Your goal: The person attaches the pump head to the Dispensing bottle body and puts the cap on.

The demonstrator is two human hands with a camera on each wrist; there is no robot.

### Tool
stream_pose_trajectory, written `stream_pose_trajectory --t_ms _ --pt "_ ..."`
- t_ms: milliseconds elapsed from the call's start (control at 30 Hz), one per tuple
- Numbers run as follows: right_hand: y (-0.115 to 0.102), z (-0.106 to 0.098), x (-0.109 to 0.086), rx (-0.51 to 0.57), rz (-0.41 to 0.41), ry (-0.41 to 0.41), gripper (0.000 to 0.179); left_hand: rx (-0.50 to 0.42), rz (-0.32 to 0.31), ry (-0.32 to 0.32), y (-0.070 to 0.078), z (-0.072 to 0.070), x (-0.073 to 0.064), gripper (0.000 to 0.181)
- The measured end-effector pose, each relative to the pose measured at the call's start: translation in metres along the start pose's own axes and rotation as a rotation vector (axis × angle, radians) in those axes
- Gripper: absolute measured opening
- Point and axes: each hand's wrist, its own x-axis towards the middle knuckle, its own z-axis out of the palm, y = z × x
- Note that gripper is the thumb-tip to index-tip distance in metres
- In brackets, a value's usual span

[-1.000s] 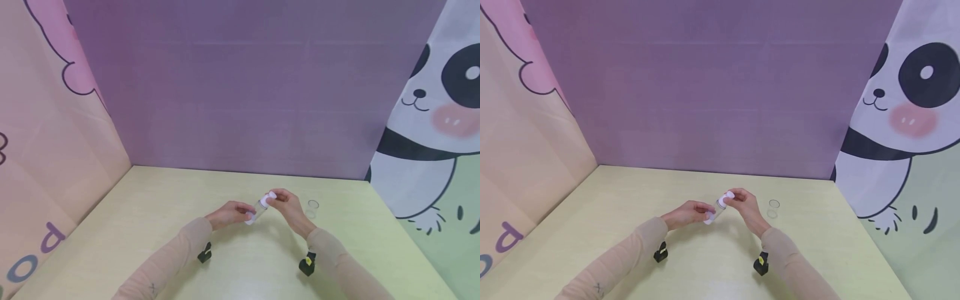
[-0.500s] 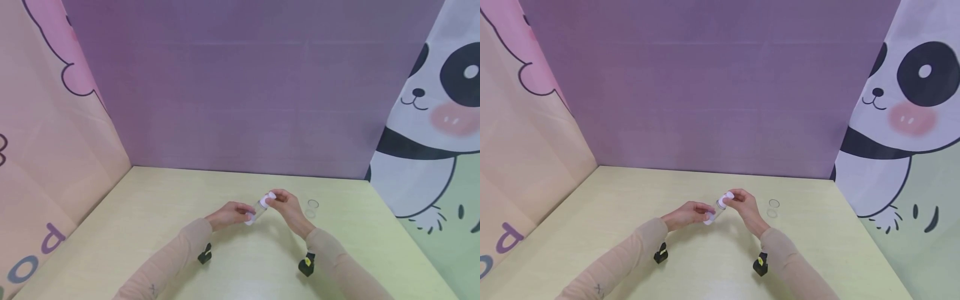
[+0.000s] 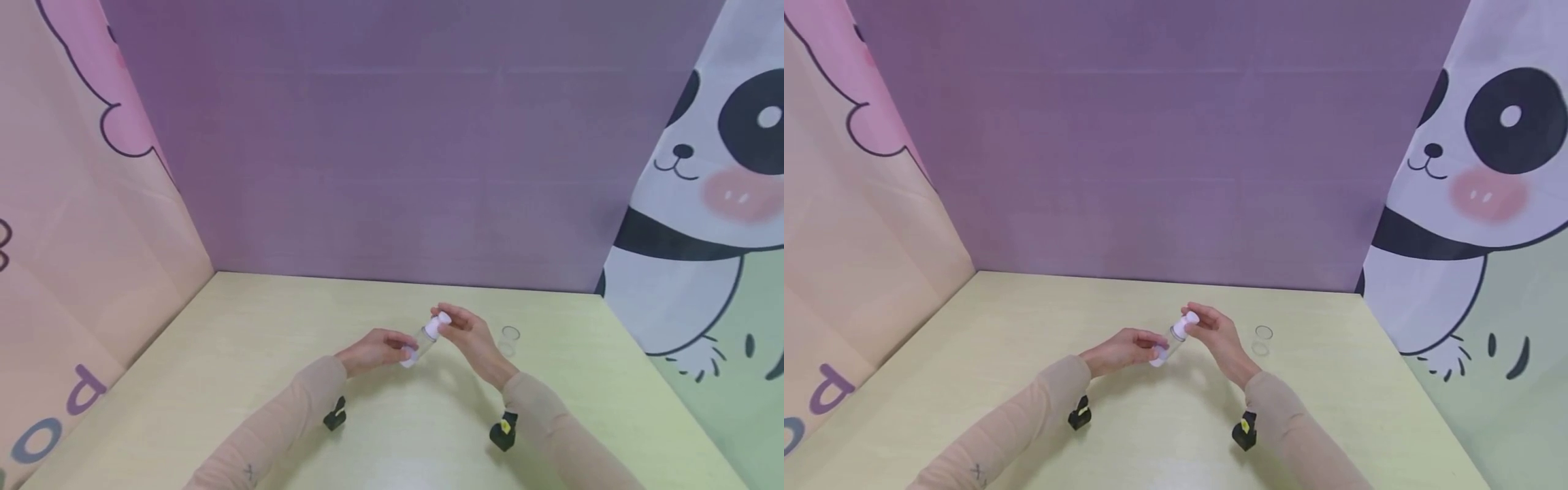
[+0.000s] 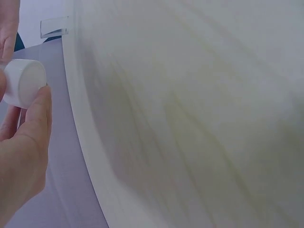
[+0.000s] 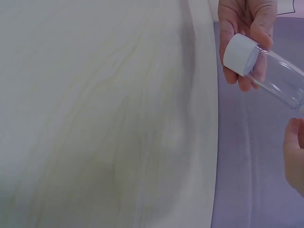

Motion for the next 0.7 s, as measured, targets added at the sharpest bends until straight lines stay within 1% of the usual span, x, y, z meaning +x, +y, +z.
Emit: stream_pose_trajectory --t_ms 100,233,467,700 --pt "-0.0021 -0.0008 -0.002 0.039 -0.035 -0.059 0.05 0.002 0.0 -0.001 0.0011 0.0008 -0.0006 0.029" --pt "-0.0043 -0.0011 -0.0045 0.074 -0.043 -0.085 0.046 -0.005 -0.011 -0.008 0.0005 0.0016 -0.0005 0.03" --pt "-0.0053 -0.0001 -0.0062 0.073 -0.014 -0.062 0.043 -0.015 -0.023 -0.011 -0.0006 0.0014 0.0003 0.029" --pt "-0.0048 0.0002 -0.005 0.029 -0.005 -0.033 0.042 -0.005 -0.017 -0.009 0.0014 0.0012 -0.0006 0.029"
